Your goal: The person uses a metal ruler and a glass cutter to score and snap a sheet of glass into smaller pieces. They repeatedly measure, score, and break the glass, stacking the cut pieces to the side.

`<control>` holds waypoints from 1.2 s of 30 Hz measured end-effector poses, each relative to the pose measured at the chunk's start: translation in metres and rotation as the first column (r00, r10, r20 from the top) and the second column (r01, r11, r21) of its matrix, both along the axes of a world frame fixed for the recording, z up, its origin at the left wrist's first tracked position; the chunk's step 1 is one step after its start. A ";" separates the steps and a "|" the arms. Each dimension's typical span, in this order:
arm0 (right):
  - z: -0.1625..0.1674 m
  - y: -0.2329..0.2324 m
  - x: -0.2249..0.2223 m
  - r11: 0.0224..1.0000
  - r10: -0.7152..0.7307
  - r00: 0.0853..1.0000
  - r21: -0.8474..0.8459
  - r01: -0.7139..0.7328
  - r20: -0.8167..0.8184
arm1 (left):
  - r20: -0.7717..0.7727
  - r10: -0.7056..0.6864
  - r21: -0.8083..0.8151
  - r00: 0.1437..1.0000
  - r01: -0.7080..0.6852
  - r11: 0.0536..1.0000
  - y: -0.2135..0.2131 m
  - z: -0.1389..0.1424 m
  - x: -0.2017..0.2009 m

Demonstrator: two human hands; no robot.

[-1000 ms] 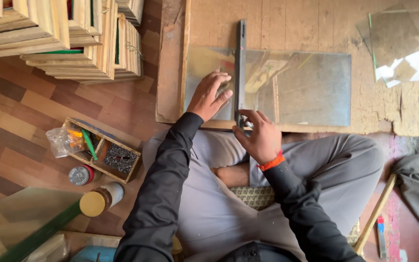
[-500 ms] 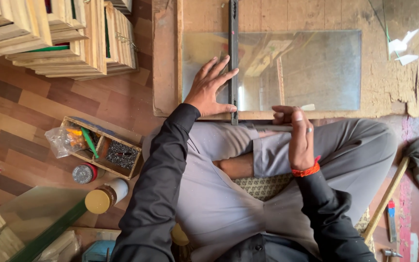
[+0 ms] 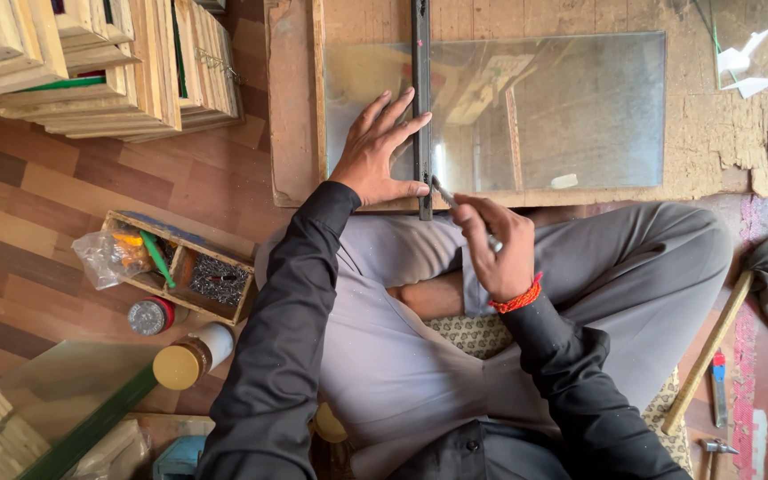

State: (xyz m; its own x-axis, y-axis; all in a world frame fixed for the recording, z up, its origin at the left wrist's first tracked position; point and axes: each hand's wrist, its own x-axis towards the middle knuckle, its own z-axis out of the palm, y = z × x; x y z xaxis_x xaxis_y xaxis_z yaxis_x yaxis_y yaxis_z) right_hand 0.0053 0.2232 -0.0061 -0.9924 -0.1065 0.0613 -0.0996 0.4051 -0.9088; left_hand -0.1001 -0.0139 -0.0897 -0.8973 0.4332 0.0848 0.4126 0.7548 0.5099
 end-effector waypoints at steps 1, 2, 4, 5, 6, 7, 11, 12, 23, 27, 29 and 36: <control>0.004 -0.001 0.002 0.996 0.010 1.000 0.090 -0.010 0.000 | -0.003 -0.005 0.001 1.000 0.005 1.000 0.000 0.000 0.000; 0.007 -0.003 0.003 0.995 0.031 0.999 0.095 -0.029 -0.029 | -0.003 -0.003 0.004 1.000 0.003 1.000 0.000 -0.001 0.000; 0.012 -0.006 0.004 0.992 0.074 0.993 0.107 -0.065 -0.088 | -0.004 -0.001 0.013 1.000 0.001 1.000 -0.001 -0.002 0.000; 0.014 -0.008 0.004 0.987 0.083 0.992 0.142 -0.069 -0.094 | -0.005 -0.002 0.019 1.000 0.002 1.000 -0.001 -0.002 0.000; 0.016 -0.009 0.004 0.981 0.093 0.991 0.177 -0.074 -0.101 | -0.007 -0.004 0.024 1.000 0.004 1.000 -0.001 -0.003 -0.001; 0.017 -0.010 0.003 0.974 0.102 0.989 0.211 -0.078 -0.106 | -0.007 -0.005 0.029 1.000 0.005 1.000 -0.001 -0.003 -0.001; 0.019 -0.011 -0.005 0.966 0.130 0.983 0.241 -0.096 -0.130 | 0.001 0.003 0.016 1.000 -0.004 1.000 -0.001 -0.001 -0.001; 0.018 -0.012 -0.010 0.962 0.129 0.985 0.255 -0.096 -0.114 | 0.001 0.004 0.014 1.000 -0.004 1.000 -0.001 0.000 -0.001; -0.004 -0.022 -0.137 0.956 0.200 0.919 0.275 -0.106 -0.339 | 0.002 0.024 0.015 1.000 -0.024 1.000 -0.001 0.013 -0.001; -0.010 -0.028 -0.168 0.961 0.167 0.913 0.267 -0.067 -0.372 | 0.006 0.028 0.024 1.000 -0.028 0.999 -0.002 0.012 -0.001; -0.013 -0.031 -0.179 0.964 0.145 0.919 0.260 -0.048 -0.366 | 0.002 0.026 0.033 1.000 -0.026 0.999 -0.002 0.011 -0.002; -0.017 -0.036 -0.194 0.969 0.139 0.909 0.243 -0.044 -0.392 | 0.012 0.030 0.043 0.999 -0.031 0.999 -0.003 0.013 -0.001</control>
State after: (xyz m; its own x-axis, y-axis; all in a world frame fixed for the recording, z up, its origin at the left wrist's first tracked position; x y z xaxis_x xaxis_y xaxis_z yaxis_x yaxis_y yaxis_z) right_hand -0.1883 0.1868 -0.0235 -0.8722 -0.2540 0.4180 -0.4847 0.5638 -0.6687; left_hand -0.1014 -0.0164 -0.0769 -0.9110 0.4019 0.0923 0.3836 0.7441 0.5470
